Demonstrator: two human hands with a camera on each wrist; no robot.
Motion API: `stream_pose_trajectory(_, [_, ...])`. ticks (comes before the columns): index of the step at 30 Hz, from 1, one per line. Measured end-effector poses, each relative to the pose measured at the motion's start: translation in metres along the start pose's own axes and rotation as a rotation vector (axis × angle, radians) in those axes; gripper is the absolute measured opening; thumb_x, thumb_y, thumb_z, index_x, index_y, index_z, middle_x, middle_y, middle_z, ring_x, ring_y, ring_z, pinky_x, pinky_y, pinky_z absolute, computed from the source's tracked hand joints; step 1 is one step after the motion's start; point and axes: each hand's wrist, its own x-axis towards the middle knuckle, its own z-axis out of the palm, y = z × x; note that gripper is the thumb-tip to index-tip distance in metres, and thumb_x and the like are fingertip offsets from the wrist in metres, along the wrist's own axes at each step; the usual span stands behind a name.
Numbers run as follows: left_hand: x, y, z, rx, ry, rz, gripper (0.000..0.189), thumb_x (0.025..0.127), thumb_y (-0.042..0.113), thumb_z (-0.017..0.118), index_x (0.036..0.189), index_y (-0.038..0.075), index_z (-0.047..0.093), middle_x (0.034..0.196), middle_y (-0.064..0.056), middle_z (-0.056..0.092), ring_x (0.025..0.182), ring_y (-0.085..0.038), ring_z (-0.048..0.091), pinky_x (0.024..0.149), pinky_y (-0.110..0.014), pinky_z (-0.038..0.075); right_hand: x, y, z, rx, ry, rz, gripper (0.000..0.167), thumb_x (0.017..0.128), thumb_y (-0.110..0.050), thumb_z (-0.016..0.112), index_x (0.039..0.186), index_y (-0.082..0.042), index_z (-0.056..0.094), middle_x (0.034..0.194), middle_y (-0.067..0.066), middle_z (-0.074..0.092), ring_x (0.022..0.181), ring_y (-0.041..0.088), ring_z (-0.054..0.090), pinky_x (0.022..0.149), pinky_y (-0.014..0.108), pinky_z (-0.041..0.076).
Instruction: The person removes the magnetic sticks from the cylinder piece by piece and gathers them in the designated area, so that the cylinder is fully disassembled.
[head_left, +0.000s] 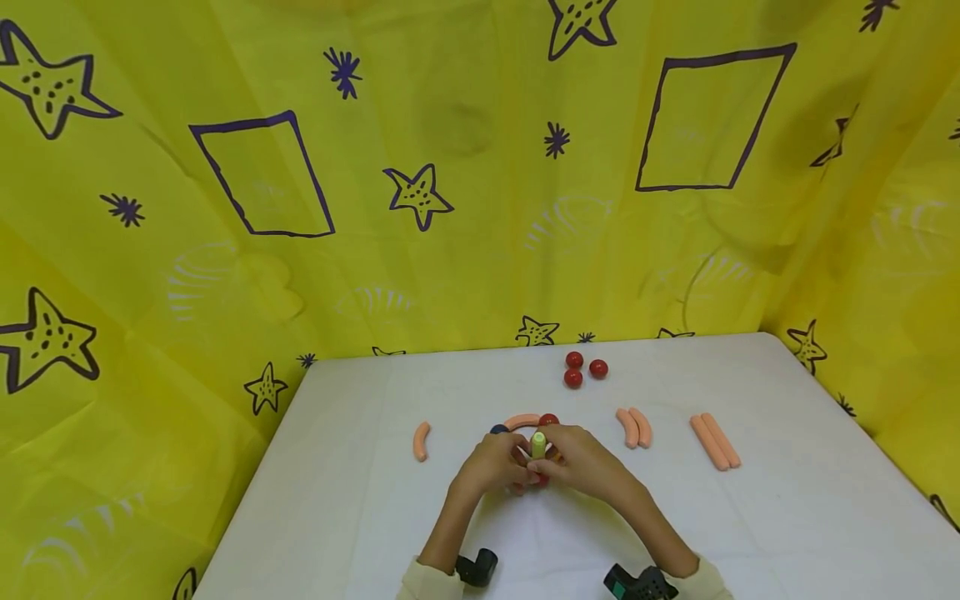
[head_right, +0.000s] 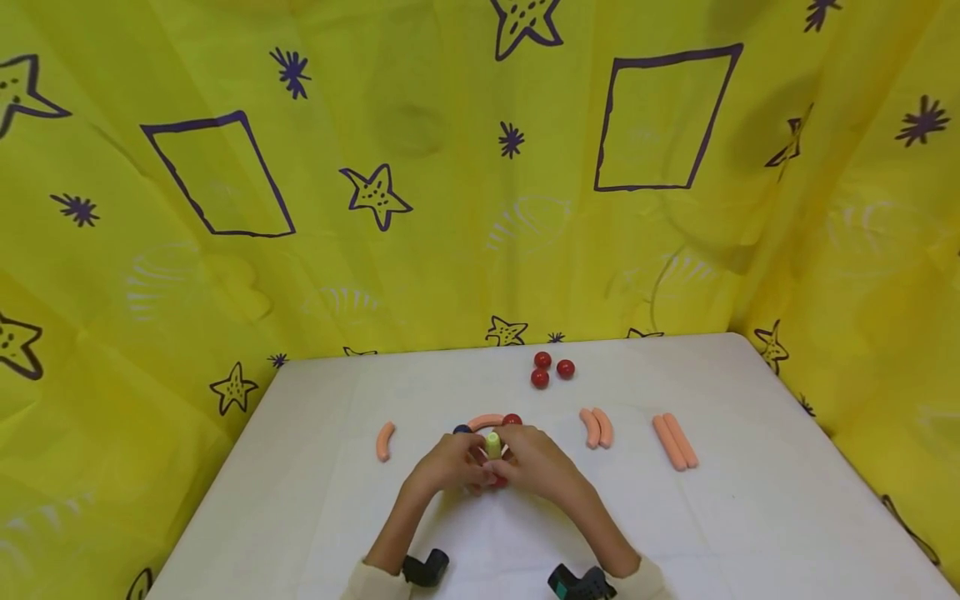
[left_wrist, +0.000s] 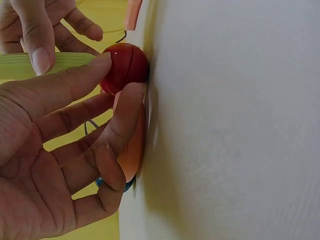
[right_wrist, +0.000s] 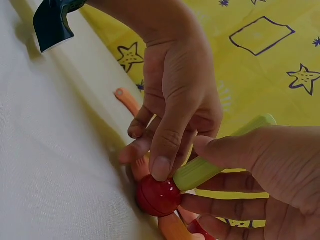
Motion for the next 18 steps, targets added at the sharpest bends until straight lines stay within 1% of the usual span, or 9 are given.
stream_pose_trajectory(4, [0.0001,0.0008,0.0021,-0.01,-0.012,0.004,0.021,0.075,0.009,0.083,0.087,0.005,0.067,0.067,-0.001,0.065,0.054,-0.019,0.066,0.051,-0.029,0.054,-0.0003,0.001,0.0006,-0.021,0.002,0.013,0.015,0.087,-0.021,0.074,0.088,-0.013,0.061,0.085,-0.004,0.066,0.079,0.009,0.067,0.067,0.019,0.053])
stream_pose_trajectory(7, [-0.0012,0.0025,0.004,-0.003,-0.003,0.0,0.02,0.075,0.009,0.084,0.085,0.005,0.067,0.066,-0.002,0.065,0.054,-0.019,0.065,0.051,-0.029,0.053,-0.0007,0.0,0.0012,-0.059,0.012,0.026,0.015,0.087,-0.022,0.074,0.088,-0.013,0.062,0.083,-0.005,0.065,0.075,0.006,0.064,0.066,0.019,0.051])
stream_pose_trajectory(12, [-0.0025,0.0045,0.0051,-0.016,0.005,-0.026,0.018,0.075,0.009,0.083,0.082,0.004,0.067,0.068,-0.003,0.065,0.054,-0.02,0.067,0.053,-0.03,0.055,-0.002,-0.0023,0.0016,-0.122,0.033,0.047,0.016,0.086,-0.022,0.075,0.088,-0.012,0.062,0.08,-0.006,0.063,0.071,0.007,0.059,0.063,0.019,0.048])
stream_pose_trajectory(18, [-0.0031,0.0043,0.0047,-0.014,0.014,-0.022,0.017,0.076,0.01,0.083,0.081,0.003,0.068,0.068,-0.002,0.065,0.054,-0.018,0.066,0.052,-0.029,0.055,-0.003,-0.0031,0.0017,-0.111,0.034,0.041,0.016,0.086,-0.02,0.075,0.089,-0.012,0.062,0.082,-0.005,0.065,0.074,0.006,0.061,0.066,0.02,0.051])
